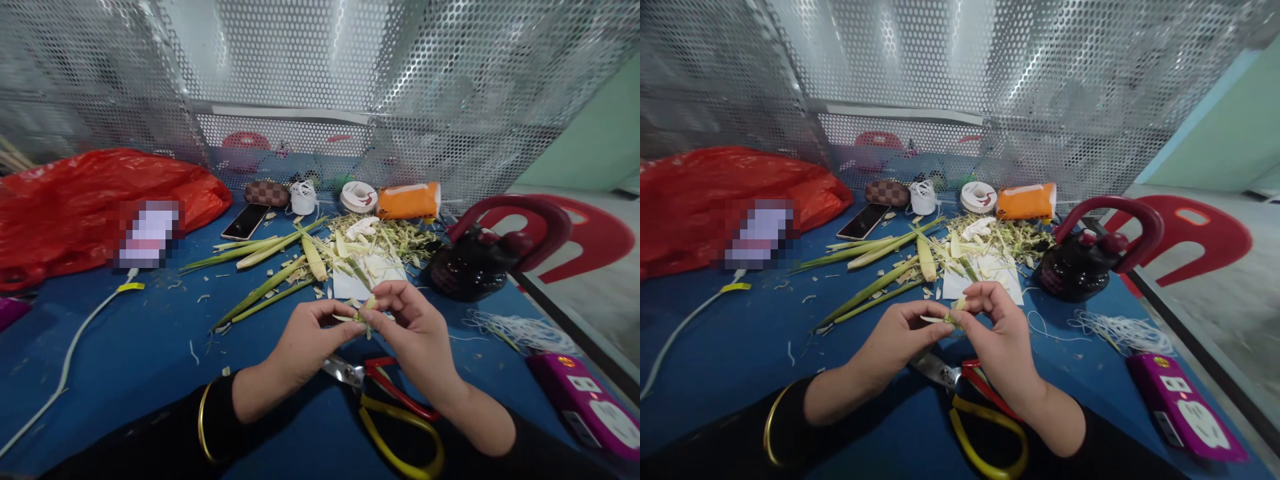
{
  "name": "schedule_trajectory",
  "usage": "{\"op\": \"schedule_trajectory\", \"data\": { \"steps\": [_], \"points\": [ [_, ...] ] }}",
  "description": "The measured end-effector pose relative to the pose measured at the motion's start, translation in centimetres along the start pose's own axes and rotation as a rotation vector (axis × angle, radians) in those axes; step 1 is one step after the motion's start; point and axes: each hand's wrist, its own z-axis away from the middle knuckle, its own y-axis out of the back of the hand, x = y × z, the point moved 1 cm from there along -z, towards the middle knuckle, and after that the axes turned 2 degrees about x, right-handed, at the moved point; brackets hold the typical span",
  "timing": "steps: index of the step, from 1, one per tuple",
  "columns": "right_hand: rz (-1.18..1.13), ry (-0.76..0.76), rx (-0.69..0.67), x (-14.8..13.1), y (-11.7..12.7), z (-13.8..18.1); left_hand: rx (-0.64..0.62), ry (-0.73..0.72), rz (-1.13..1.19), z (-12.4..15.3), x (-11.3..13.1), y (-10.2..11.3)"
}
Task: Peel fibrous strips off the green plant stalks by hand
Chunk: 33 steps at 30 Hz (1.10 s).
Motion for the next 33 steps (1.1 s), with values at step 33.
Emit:
{"op": "schedule_trajectory", "data": {
  "steps": [33],
  "points": [
    [0.083, -0.037, -0.095, -0.5, 0.4, -0.2, -0.109, 0.208, 0.376, 0.5, 0.2, -0.3]
  ]
}}
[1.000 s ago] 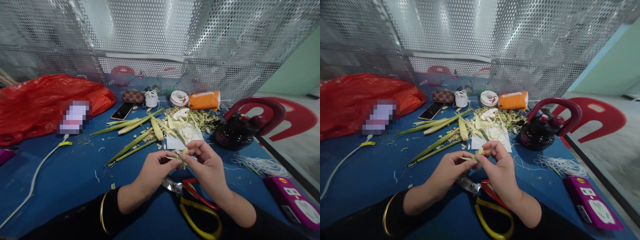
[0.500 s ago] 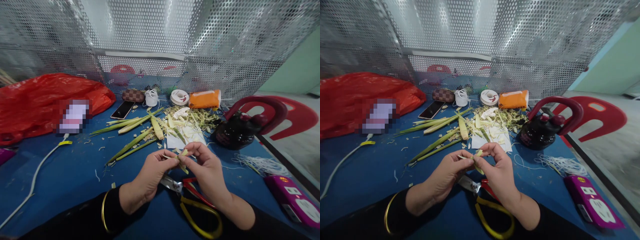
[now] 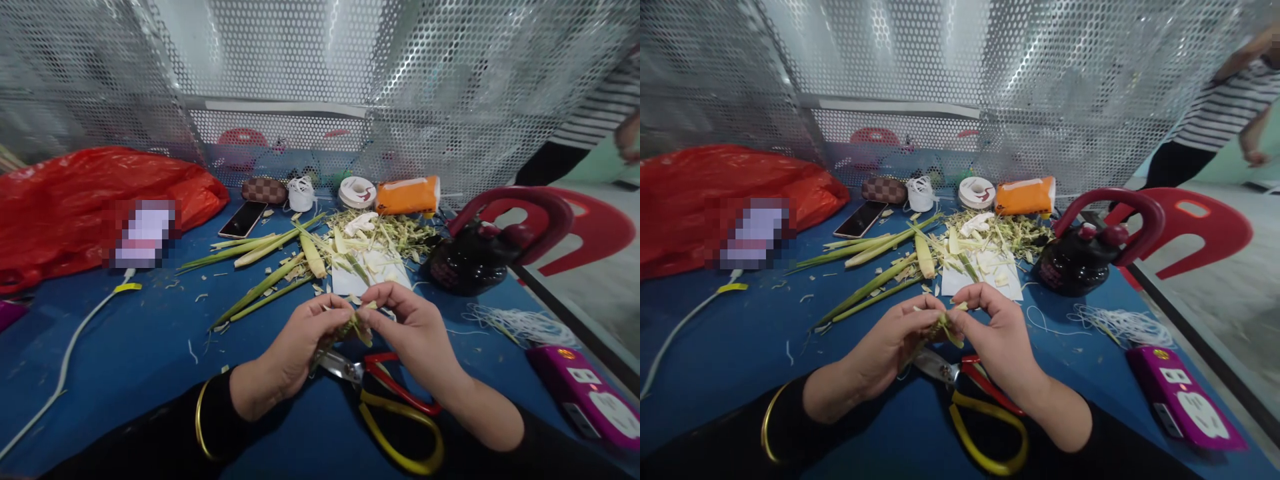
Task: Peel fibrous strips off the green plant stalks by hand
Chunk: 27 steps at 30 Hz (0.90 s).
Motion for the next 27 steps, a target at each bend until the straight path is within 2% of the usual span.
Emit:
{"op": "schedule_trajectory", "data": {
  "steps": [5, 16, 20, 27],
  "points": [
    [-0.082, -0.037, 0.005, -0.08, -0.28, 0.04, -0.017, -0.024, 0.051, -0.15, -0.12, 0.26],
    [-0.049, -0.072, -0.005, 0.23, -0.32, 0.19, -0.023, -0.004, 0.091, -0.18, -0.15, 0.22],
    [-0.012, -0.027, 0.007, 0.27, -0.33, 0.27, -0.026, -0.005, 0.023, -0.29, -0.17, 0.32],
    [0.04, 0.106, -0.018, -0.09, -0.24, 0.37, 0.043, -0.064, -0.115, -0.14, 0.35, 0.27]
  ]
}}
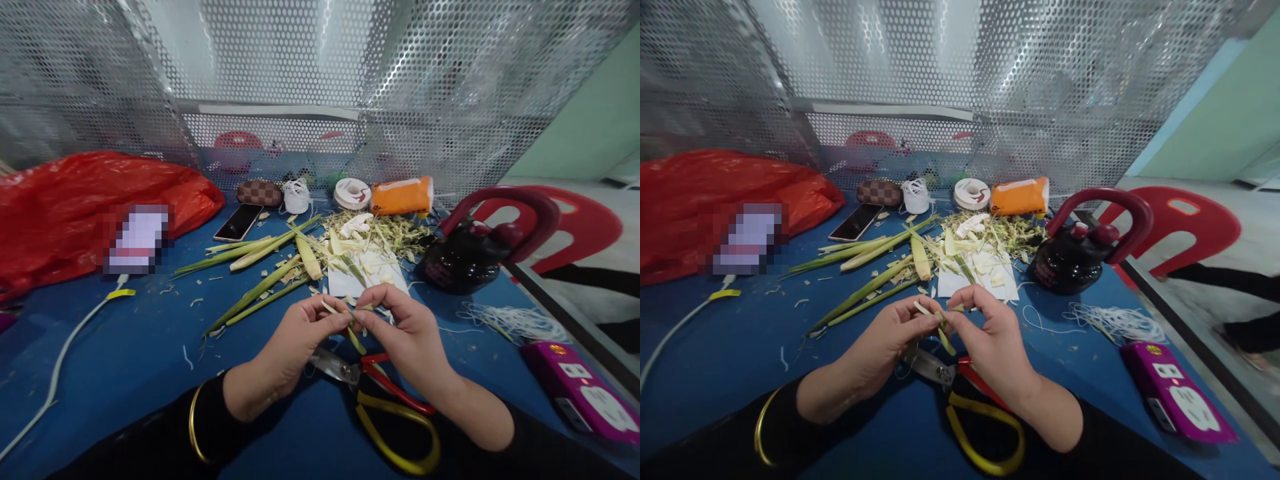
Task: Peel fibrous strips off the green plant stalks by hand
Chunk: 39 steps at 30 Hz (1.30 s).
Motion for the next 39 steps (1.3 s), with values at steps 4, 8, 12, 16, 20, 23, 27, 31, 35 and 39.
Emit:
{"op": "schedule_trajectory", "data": {
  "steps": [4, 8, 12, 16, 20, 23, 27, 31, 35, 39],
  "points": [
    [0.121, 0.167, -0.025, -0.1, 0.2, -0.1, 0.005, -0.01, -0.031, -0.1, 0.0, 0.1],
    [0.328, 0.429, -0.102, -0.4, 0.6, -0.5, 0.038, -0.044, -0.074, -0.3, 0.0, 0.4],
    [0.518, 0.659, -0.159, -0.8, 1.1, -1.1, 0.024, 0.018, -0.057, -0.3, 0.2, 0.5],
    [0.591, 0.776, -0.203, -0.8, 1.3, -1.5, 0.01, 0.146, 0.044, -0.2, 0.4, 0.5],
    [0.633, 0.874, -0.186, -0.4, 1.5, -1.4, 0.004, 0.237, 0.119, -0.3, 0.4, 0.6],
    [0.687, 0.886, -0.194, 0.0, 1.6, -1.3, -0.008, 0.261, 0.151, -0.4, 0.2, 0.6],
    [0.676, 0.851, -0.201, 0.2, 1.5, -1.1, -0.013, 0.25, 0.119, -0.4, 0.0, 0.6],
    [0.614, 0.699, -0.186, 0.0, 1.2, -1.1, -0.009, 0.111, -0.003, -0.5, 0.1, 0.7],
    [0.498, 0.46, -0.214, -0.1, 1.0, -1.2, -0.019, -0.042, -0.125, -0.4, 0.3, 0.8],
    [0.325, 0.24, -0.219, 0.0, 1.1, -1.2, -0.002, -0.066, -0.182, -0.4, 0.4, 0.9]
  ]
}}
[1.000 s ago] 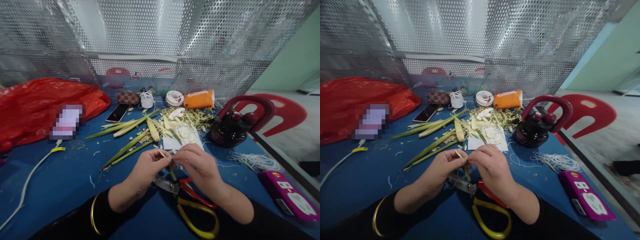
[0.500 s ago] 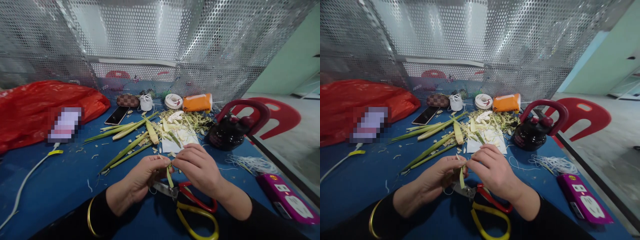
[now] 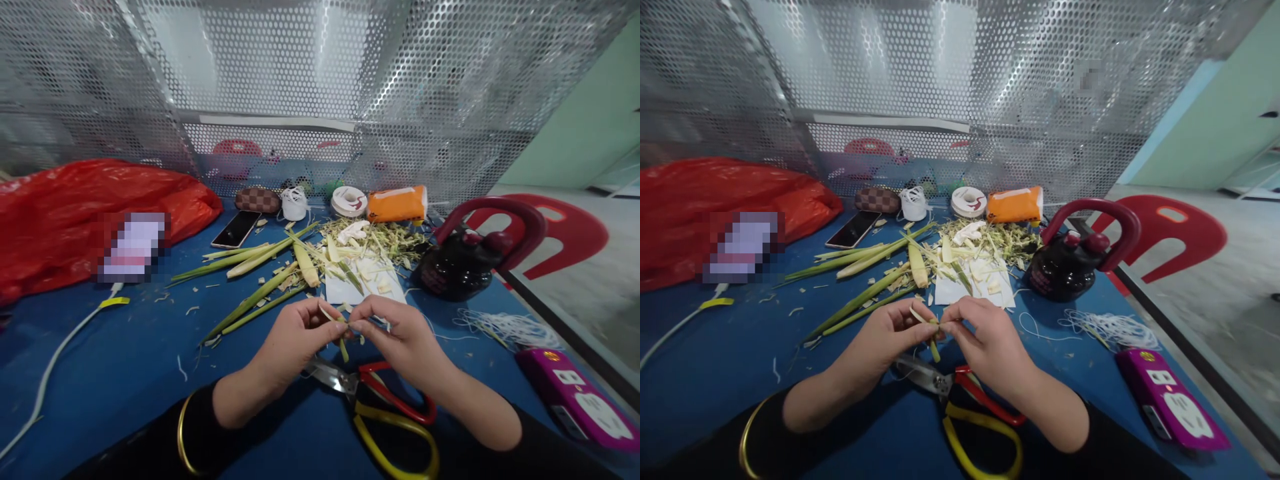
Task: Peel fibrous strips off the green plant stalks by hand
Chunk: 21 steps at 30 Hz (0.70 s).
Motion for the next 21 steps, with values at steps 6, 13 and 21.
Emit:
{"op": "schedule_trajectory", "data": {
  "steps": [6, 13, 21],
  "points": [
    [-0.145, -0.136, 0.001, 0.1, -0.1, 0.1, 0.023, 0.038, -0.022, -0.3, -0.4, 0.1],
    [-0.144, -0.219, -0.04, 0.0, -0.4, 0.0, 0.094, -0.059, -0.159, 0.1, 0.4, -0.4],
    [-0.076, -0.252, -0.067, -0.1, -0.4, 0.2, 0.064, -0.07, -0.294, 0.0, 0.4, -0.3]
  ]
}}
